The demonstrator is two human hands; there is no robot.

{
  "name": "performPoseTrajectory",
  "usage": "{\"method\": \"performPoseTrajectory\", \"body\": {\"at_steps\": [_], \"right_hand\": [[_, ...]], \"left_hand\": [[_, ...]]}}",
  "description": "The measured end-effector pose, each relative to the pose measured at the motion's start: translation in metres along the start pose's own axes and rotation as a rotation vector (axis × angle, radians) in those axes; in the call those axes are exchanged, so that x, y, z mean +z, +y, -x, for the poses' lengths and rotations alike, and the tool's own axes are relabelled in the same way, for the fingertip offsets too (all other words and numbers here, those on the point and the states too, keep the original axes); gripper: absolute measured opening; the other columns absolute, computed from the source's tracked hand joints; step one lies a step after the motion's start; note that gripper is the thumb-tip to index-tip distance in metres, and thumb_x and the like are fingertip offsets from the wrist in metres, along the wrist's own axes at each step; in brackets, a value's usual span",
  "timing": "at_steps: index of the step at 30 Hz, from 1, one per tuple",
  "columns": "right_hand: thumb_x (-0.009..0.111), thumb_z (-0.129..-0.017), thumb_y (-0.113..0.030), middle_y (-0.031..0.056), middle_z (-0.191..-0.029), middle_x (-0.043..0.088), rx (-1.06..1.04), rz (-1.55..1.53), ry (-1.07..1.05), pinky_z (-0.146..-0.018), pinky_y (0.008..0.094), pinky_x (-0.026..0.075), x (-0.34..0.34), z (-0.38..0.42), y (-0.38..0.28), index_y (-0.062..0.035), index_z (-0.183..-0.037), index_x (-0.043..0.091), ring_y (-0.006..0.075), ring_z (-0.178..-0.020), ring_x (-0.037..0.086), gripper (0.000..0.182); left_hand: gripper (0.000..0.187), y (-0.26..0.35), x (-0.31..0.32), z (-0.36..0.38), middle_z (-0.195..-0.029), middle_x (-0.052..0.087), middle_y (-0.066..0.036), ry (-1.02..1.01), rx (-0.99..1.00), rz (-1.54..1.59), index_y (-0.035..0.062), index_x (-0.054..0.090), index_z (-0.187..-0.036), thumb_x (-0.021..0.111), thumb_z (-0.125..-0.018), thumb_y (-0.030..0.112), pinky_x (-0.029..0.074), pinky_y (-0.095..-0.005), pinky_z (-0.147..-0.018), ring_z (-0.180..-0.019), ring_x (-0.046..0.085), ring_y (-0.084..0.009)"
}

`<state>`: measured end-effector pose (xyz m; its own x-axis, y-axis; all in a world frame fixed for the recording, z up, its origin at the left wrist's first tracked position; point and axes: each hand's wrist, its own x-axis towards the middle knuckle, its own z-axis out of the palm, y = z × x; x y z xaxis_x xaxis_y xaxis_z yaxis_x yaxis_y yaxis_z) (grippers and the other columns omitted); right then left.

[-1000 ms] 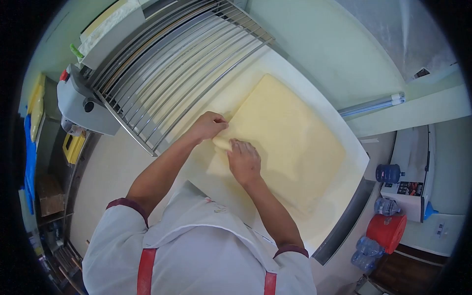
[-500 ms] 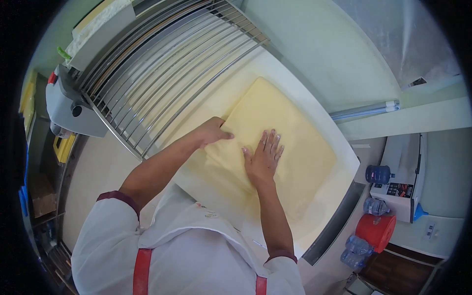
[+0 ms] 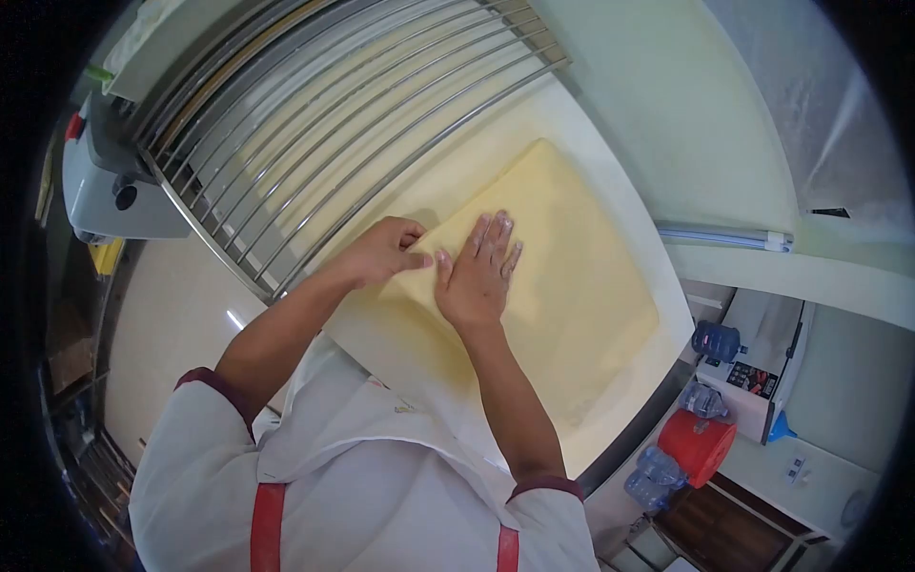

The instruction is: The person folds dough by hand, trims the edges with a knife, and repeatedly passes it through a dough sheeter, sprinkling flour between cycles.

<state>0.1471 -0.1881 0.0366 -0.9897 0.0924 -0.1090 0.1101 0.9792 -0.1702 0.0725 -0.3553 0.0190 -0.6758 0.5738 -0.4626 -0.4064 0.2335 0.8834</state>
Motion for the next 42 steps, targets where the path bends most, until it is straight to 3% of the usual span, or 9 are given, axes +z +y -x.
{"method": "performPoseTrajectory", "body": {"at_steps": [3, 6, 9, 19, 28, 33, 37, 40, 42], "right_hand": [[0.043, -0.097, -0.040, 0.0282, -0.157, 0.007, -0.002, 0.016, -0.006, -0.117, 0.0538, 0.000, 0.001, -0.003, -0.003, 0.0098, -0.148, 0.011, 0.0389, -0.147, 0.002, 0.078], [0.043, -0.097, -0.039, 0.0284, -0.157, 0.007, -0.022, 0.012, -0.027, -0.117, 0.0535, 0.001, 0.000, 0.002, 0.001, 0.0101, -0.148, 0.011, 0.0390, -0.147, 0.002, 0.078], [0.043, -0.097, -0.040, 0.0277, -0.157, 0.009, 0.049, -0.020, 0.038, -0.117, 0.0538, 0.003, -0.006, -0.026, 0.024, 0.0102, -0.148, 0.011, 0.0387, -0.147, 0.004, 0.078], [0.039, -0.098, -0.046, 0.0199, -0.159, 0.012, 0.097, 0.100, 0.077, -0.118, 0.0514, 0.005, -0.003, -0.080, 0.027, 0.0053, -0.150, 0.017, 0.0316, -0.148, 0.007, 0.076], [0.043, -0.095, -0.050, 0.0186, -0.158, 0.018, 0.150, -0.100, 0.249, -0.118, 0.0512, 0.009, 0.006, -0.070, 0.031, 0.0031, -0.149, 0.019, 0.0300, -0.148, 0.014, 0.079], [0.049, -0.094, -0.044, 0.0176, -0.155, 0.028, 0.105, -0.200, 0.297, -0.118, 0.0504, 0.014, 0.006, 0.027, 0.055, 0.0001, -0.147, 0.027, 0.0299, -0.146, 0.020, 0.073], [0.049, -0.095, -0.043, 0.0154, -0.157, 0.024, 0.466, -0.135, 0.314, -0.118, 0.0505, 0.011, -0.005, 0.139, 0.148, -0.0028, -0.149, 0.025, 0.0277, -0.146, 0.020, 0.071], [0.048, -0.097, -0.036, 0.0229, -0.154, 0.025, 0.801, -0.197, 0.306, -0.117, 0.0524, 0.017, -0.014, 0.230, 0.194, 0.0026, -0.148, 0.023, 0.0331, -0.145, 0.021, 0.068], [0.048, -0.097, -0.032, 0.0263, -0.152, 0.026, 0.797, -0.340, 0.314, -0.116, 0.0528, 0.020, -0.004, 0.268, 0.196, 0.0047, -0.146, 0.024, 0.0359, -0.143, 0.023, 0.066]], "left_hand": [[0.045, 0.029, 0.001, 0.024, -0.100, 0.067, -0.020, 0.187, 0.049, -0.203, -0.0039, 0.059, -0.117, 0.073, -0.081, 0.018, 0.050, -0.0374, -0.087, -0.094, 0.065, -0.0277], [0.055, 0.000, 0.019, 0.027, -0.127, 0.057, -0.023, 0.395, 0.447, -0.398, 0.0003, 0.046, -0.136, 0.066, -0.088, 0.017, 0.044, -0.0400, -0.101, -0.116, 0.057, -0.0341], [0.062, -0.038, 0.033, 0.028, -0.141, 0.045, -0.023, 0.293, 0.525, -0.416, 0.0019, 0.031, -0.146, 0.059, -0.092, 0.016, 0.038, -0.0417, -0.107, -0.127, 0.046, -0.0379], [0.053, -0.017, 0.022, 0.026, -0.137, 0.048, -0.025, 0.116, 0.330, -0.141, -0.0035, 0.038, -0.141, 0.054, -0.094, 0.014, 0.035, -0.0405, -0.109, -0.129, 0.046, -0.0384], [0.060, -0.017, 0.033, 0.023, -0.139, 0.045, -0.029, 0.151, 0.486, -0.542, -0.0015, 0.031, -0.145, 0.056, -0.093, 0.016, 0.036, -0.0418, -0.107, -0.130, 0.043, -0.0415], [0.064, 0.008, 0.071, 0.012, -0.148, 0.034, -0.026, 0.239, 0.704, -0.997, -0.0027, 0.026, -0.147, 0.056, -0.093, 0.017, 0.027, -0.0480, -0.113, -0.139, 0.033, -0.0387], [0.066, 0.002, 0.146, 0.005, -0.154, 0.023, -0.023, 0.064, 0.798, -1.257, -0.0006, 0.024, -0.149, 0.053, -0.095, 0.023, 0.020, -0.0530, -0.115, -0.144, 0.022, -0.0352], [0.066, -0.005, 0.207, 0.010, -0.156, 0.019, -0.022, -0.070, 0.786, -1.427, 0.0012, 0.021, -0.150, 0.043, -0.098, 0.035, 0.012, -0.0514, -0.117, -0.146, 0.017, -0.0342], [0.066, -0.010, 0.236, 0.008, -0.157, 0.018, -0.021, -0.130, 0.837, -1.481, 0.0024, 0.020, -0.151, 0.037, -0.100, 0.040, 0.010, -0.0511, -0.118, -0.147, 0.014, -0.0332]]}}
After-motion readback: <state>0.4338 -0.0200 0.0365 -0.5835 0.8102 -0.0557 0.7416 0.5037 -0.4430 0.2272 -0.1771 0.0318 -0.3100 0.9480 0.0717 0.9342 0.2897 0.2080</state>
